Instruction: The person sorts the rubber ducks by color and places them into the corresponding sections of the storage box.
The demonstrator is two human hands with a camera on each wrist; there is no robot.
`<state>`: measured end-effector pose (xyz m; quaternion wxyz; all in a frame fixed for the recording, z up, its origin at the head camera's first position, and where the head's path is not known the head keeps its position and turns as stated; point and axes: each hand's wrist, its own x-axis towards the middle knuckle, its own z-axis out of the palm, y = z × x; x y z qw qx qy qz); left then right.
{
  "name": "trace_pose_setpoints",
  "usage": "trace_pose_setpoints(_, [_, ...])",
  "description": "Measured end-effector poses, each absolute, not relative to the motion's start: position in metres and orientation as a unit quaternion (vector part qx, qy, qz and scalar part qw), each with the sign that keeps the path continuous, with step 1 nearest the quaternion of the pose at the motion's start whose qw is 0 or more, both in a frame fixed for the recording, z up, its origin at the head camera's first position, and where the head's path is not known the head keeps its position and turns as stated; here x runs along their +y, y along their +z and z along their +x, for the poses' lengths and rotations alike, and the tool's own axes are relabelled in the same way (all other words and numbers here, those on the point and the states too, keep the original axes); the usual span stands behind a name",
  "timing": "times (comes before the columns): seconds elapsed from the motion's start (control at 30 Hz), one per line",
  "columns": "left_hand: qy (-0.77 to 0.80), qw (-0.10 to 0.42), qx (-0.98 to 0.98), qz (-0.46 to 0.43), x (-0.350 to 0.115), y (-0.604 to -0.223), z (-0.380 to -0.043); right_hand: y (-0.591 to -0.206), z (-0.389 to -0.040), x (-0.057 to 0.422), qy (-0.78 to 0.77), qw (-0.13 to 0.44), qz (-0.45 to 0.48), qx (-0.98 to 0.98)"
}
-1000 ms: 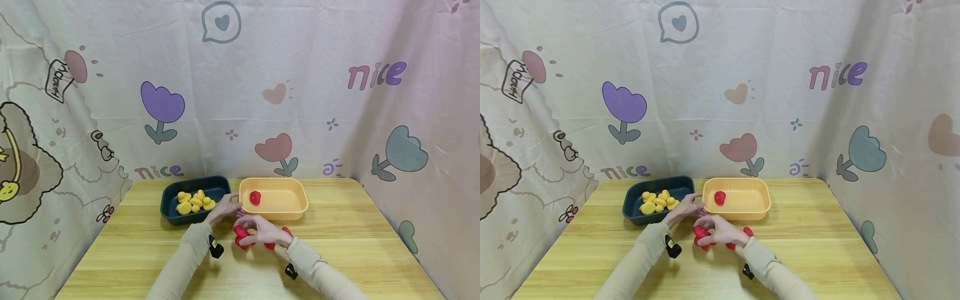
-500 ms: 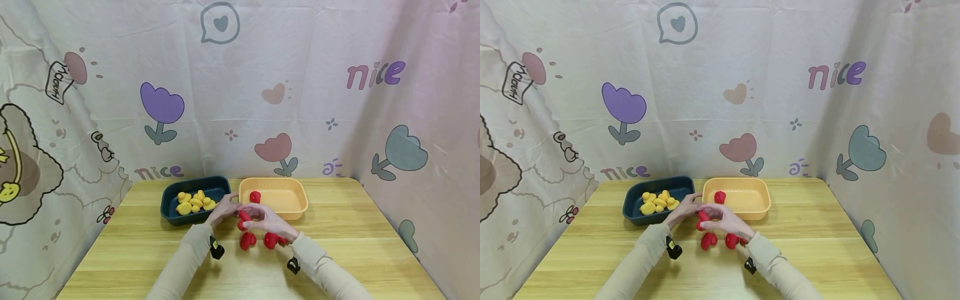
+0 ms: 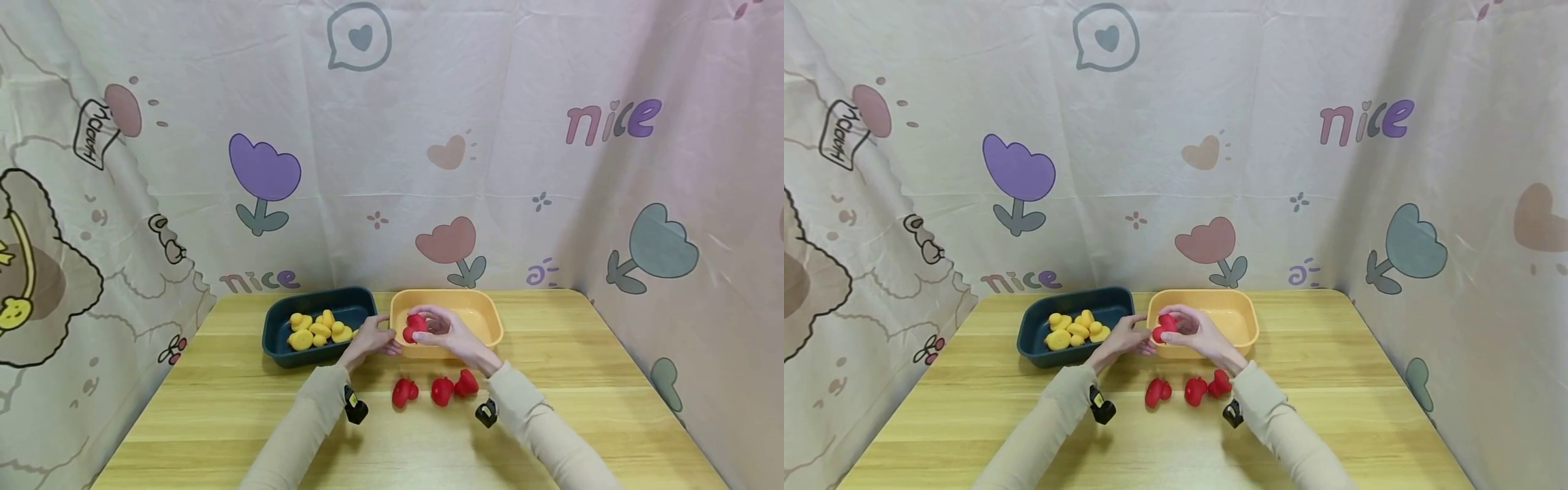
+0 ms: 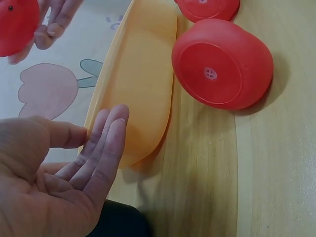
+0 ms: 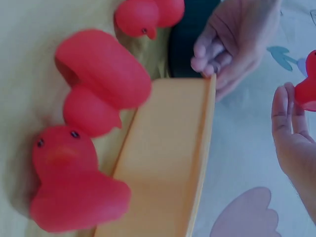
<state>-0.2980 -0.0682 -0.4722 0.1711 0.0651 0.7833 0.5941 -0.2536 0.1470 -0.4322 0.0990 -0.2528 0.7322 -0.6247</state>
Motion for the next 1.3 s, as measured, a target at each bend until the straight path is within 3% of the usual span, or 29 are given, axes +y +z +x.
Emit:
trace_pose_setpoints(0.77, [0.589, 0.175, 0.787, 0.059, -0.067, -0.47, -0.298, -0.418, -0.293, 0.15, -0.617, 0.084, -0.163, 0.765])
trace_pose_setpoints(1.03, [0.586, 0.178, 0.789, 0.054, -0.066, -0.471, -0.297, -0.419, -0.303, 0.147, -0.539, 0.034, -0.157, 0.827])
trace_pose_setpoints(1.3, [0.588, 0.179, 0.787, 0.052, -0.066, -0.47, -0.297, -0.427, -0.31, 0.146, -0.509, 0.029, -0.148, 0.847])
